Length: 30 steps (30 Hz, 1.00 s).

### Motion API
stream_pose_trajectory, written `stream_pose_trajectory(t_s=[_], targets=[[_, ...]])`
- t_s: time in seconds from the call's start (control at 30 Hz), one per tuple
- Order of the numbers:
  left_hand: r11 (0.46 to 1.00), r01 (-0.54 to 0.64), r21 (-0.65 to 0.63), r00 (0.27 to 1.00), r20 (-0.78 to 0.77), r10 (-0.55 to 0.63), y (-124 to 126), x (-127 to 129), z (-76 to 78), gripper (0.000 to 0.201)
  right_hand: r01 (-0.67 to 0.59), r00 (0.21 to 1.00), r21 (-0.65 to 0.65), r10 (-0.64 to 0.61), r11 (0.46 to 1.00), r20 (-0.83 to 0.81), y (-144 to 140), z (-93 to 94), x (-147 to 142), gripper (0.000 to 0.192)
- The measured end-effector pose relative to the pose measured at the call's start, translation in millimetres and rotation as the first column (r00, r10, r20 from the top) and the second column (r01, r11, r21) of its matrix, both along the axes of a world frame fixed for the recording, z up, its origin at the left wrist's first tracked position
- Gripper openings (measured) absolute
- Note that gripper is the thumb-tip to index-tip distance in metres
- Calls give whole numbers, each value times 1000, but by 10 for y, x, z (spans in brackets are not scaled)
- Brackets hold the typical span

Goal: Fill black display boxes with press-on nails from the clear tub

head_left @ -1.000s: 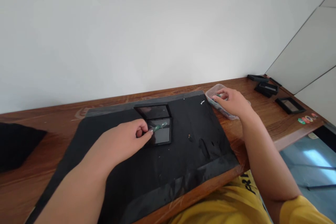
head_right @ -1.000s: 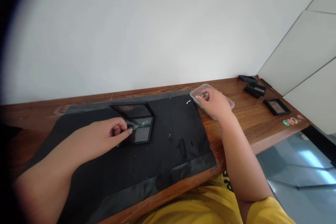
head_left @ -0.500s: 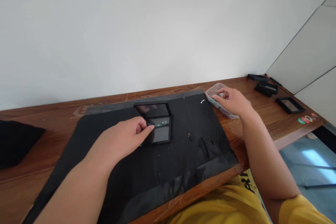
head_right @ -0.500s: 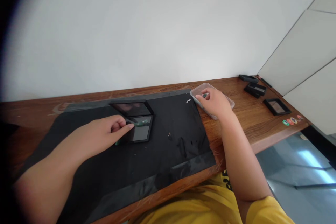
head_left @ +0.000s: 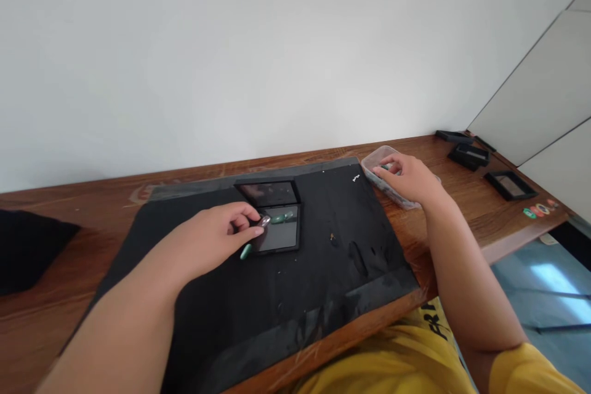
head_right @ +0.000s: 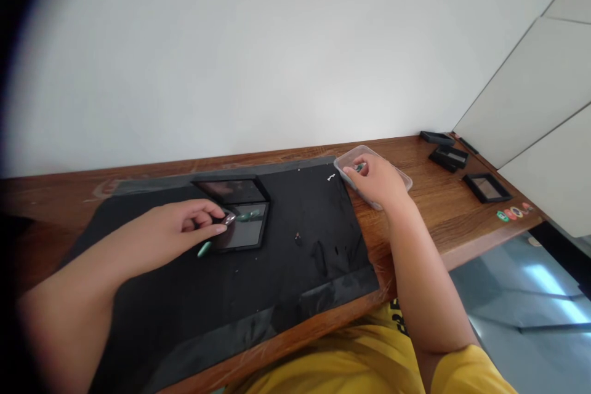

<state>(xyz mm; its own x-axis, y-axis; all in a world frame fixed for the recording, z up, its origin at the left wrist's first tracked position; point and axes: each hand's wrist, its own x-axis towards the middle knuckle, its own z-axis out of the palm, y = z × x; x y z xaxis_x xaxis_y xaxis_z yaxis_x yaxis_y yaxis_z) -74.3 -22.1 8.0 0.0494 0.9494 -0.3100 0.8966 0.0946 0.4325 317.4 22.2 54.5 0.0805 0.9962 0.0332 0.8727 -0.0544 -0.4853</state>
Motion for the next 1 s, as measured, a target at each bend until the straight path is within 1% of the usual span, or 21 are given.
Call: stream_pose_trajectory(t_s=[0.1,0.2,0.27,0.33,0.43,0.53,0.63,0.77,1.0], targets=[[998,9,61,999,-40,-7,-5,39,-2,49,1,1000,-9,-1,1000,-3,-8,11,-10,40],[991,64,120,998,-23,-62,-35,81,-26,48,-9,1000,-8,9,1000,-4,-14,12,-10,42],[987,95,133,995,-4,-95,-63,135,-26,49,-22,1000,5,22,1000,-7,-15,2,-3,43],[985,104,136,995,-10,-104,-89,210,-3,50,-39,999,25,40,999,-13,-12,-14,9,43],[983,109,145,993,-63,-101,-113,321,52,44,-41,999,38,41,998,-14,-4,-35,23,41],[982,102,159,988,-128,-82,-120,364,79,37,-26,1000,35,27,999,-14,0,-41,22,40],[980,103,169,985,-155,-77,-113,321,64,35,-26,1000,31,27,999,-12,-4,-33,11,40],[981,120,152,987,-128,-101,-104,195,52,37,-22,1000,4,22,1000,-6,-9,-8,1,43],[993,119,24,988,-105,-116,-138,29,163,54,-18,1000,15,18,1000,-18,-15,-10,3,40]])
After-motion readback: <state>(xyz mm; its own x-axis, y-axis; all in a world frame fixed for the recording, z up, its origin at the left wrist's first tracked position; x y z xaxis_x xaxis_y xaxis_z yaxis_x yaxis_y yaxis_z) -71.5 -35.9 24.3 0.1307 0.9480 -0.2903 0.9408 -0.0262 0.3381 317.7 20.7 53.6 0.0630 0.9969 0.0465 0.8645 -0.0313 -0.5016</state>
